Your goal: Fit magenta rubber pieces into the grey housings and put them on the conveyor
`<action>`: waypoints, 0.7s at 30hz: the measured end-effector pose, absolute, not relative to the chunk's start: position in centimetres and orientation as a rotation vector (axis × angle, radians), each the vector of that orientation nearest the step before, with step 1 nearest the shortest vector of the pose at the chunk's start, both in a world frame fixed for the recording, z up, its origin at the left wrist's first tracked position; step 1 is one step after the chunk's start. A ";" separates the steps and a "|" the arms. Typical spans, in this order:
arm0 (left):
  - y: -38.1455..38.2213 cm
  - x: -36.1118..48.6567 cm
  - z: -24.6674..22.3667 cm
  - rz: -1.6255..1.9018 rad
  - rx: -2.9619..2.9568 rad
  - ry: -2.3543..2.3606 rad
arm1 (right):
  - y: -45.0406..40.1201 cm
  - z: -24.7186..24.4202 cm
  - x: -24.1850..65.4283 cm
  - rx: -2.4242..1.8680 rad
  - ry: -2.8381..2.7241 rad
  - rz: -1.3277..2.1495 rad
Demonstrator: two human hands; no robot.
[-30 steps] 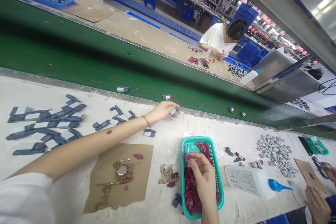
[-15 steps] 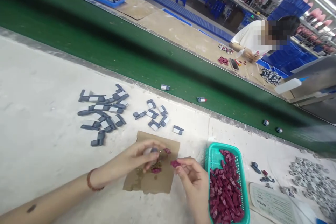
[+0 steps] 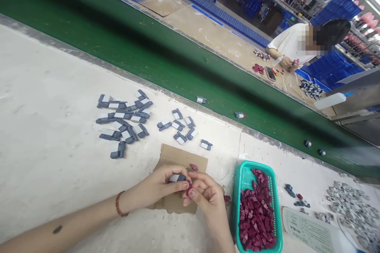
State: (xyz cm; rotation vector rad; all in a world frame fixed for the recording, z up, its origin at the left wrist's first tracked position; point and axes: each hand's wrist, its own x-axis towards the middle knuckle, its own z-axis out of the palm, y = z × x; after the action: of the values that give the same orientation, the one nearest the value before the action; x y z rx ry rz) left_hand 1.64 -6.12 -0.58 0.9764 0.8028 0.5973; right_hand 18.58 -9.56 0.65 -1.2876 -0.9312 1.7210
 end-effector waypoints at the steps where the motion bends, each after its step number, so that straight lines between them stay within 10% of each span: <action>1: -6.2 1.7 -0.8 0.597 0.966 0.805 | -9.5 0.5 18.5 -1.291 -0.936 1.723; 21: -3.2 -1.2 -1.0 0.827 0.582 1.123 | -8.1 -0.3 17.8 -1.547 -2.003 1.055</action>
State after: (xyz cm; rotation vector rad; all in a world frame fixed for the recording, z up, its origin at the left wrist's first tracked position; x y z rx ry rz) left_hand -1.24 -3.22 -1.04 0.5816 1.1233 0.8273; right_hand 17.79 -8.12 -0.27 -1.5469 -2.0034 1.0553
